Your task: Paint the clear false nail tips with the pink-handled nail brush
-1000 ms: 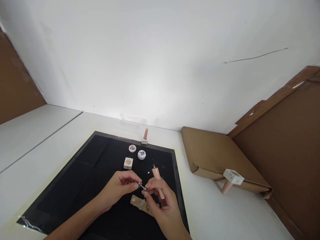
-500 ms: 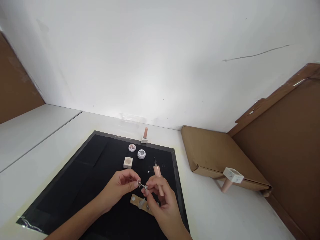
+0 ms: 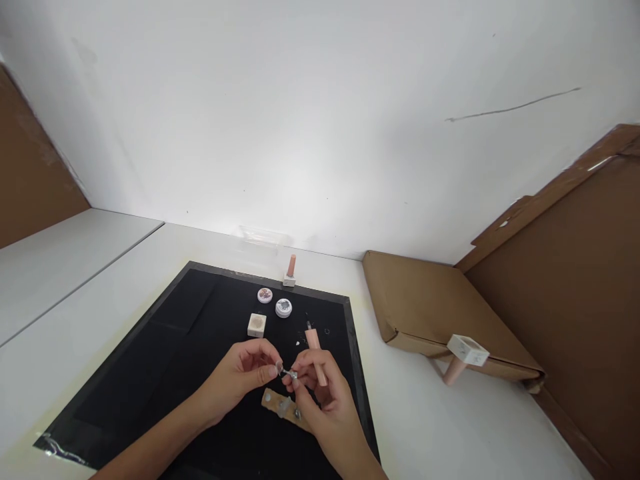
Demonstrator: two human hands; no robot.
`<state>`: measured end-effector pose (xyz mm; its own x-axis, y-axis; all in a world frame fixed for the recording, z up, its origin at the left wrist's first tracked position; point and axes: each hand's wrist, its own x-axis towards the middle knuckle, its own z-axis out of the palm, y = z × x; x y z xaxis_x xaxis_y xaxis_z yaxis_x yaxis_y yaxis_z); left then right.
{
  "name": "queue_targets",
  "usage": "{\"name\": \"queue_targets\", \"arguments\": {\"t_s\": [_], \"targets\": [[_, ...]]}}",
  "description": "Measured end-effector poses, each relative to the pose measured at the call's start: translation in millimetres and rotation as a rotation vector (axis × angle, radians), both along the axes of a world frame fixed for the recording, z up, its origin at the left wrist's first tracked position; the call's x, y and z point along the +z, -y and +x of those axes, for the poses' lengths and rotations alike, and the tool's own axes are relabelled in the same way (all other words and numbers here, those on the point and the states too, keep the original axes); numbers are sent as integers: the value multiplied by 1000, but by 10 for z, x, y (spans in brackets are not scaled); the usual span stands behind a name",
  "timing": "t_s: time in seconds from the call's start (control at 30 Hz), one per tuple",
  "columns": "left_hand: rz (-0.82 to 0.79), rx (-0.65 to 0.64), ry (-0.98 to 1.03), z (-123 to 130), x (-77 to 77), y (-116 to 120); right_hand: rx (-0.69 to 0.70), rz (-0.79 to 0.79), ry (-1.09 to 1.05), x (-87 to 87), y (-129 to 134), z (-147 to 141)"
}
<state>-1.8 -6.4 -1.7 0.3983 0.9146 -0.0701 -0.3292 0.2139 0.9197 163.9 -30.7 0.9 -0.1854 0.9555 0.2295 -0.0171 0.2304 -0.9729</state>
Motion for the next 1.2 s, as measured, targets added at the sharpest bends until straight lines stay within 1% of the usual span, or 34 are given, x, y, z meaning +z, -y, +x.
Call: {"name": "queue_targets", "arguments": {"t_s": [0.17,0.27,0.4,0.57,0.63,0.8,1.0,1.1,1.2], "targets": [[16,-25,-27,-13,-65,-8,44,-38,-117,4,14,14],[8,-35,-29,-18,-90,-14,94,-92,-197,18,14,19],[-33,-46,13,-11,-74,-13,148,-172,-299,39,-15,14],[-75,-122,88,2,-31,9,165,-217,-325,76,-30,7],[-83,-137,96,-3,-33,18,152,-233,-327,93,-28,7],[-73,-111,85,-27,-72,20,17,-204,-182,123,-39,17],[-83,-120,93,-16,-76,16,-11,-161,-91,101,-61,43],[-115,-134,119,-8,-52,23,-45,-111,-24,68,-66,58],[-137,-145,145,0,-30,30,-88,-45,90,43,-64,66]]}}
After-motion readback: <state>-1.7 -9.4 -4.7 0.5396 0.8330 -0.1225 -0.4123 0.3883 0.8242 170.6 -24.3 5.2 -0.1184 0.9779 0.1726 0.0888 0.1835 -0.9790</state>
